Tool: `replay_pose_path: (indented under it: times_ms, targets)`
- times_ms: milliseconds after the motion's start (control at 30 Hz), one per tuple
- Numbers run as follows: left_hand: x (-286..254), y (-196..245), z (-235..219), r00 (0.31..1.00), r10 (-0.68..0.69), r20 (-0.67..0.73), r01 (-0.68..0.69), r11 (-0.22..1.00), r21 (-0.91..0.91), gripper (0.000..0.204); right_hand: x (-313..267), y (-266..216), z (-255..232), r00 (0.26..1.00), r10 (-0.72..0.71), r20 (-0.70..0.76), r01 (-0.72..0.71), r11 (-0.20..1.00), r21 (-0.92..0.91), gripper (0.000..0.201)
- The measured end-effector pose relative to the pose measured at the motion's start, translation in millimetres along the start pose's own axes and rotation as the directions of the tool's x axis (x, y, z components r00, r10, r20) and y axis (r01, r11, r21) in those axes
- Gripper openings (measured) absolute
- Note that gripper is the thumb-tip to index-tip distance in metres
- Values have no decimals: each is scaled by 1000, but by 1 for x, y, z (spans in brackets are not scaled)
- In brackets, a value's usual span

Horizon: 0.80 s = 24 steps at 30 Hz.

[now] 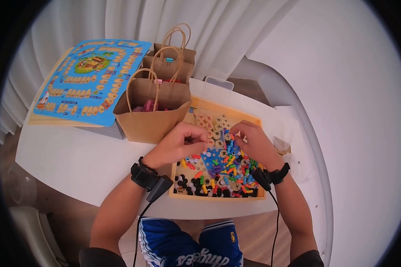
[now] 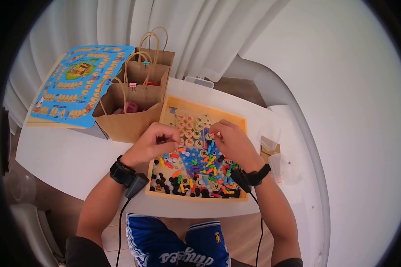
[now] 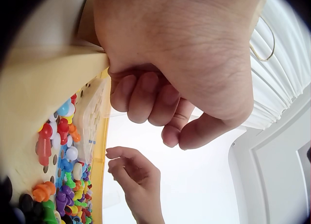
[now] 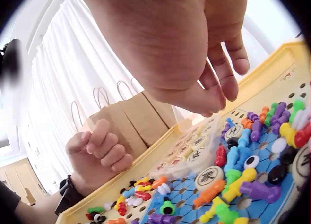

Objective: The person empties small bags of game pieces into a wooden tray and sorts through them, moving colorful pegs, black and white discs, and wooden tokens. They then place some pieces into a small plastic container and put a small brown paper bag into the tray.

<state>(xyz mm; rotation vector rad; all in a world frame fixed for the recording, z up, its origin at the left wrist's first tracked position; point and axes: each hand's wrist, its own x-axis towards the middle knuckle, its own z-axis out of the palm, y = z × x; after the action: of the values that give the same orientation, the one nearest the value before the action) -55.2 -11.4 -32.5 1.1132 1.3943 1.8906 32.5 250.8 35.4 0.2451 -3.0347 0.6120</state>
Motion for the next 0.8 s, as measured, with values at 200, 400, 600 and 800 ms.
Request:
replay_pose_path:
  times_ms: [200,400,600,800]
  targets:
    - [1,-3,0,1000,22,1,-22,999,-32,18,8,20,20,999,-47,0,47,999,-3,18]
    - [1,3,2,1000,7,-18,-7,999,-36,18,9,19,20,1000,-7,27,8,999,-43,22]
    - [-1,4,-1,1000,-20,-1,20,1000,9,17,-8,-17,-3,986,101,132,-110,992,68,21]
    - [0,6,2,1000,2,-13,-2,1000,-29,17,-27,-16,27,1000,-3,8,3,1000,-17,25]
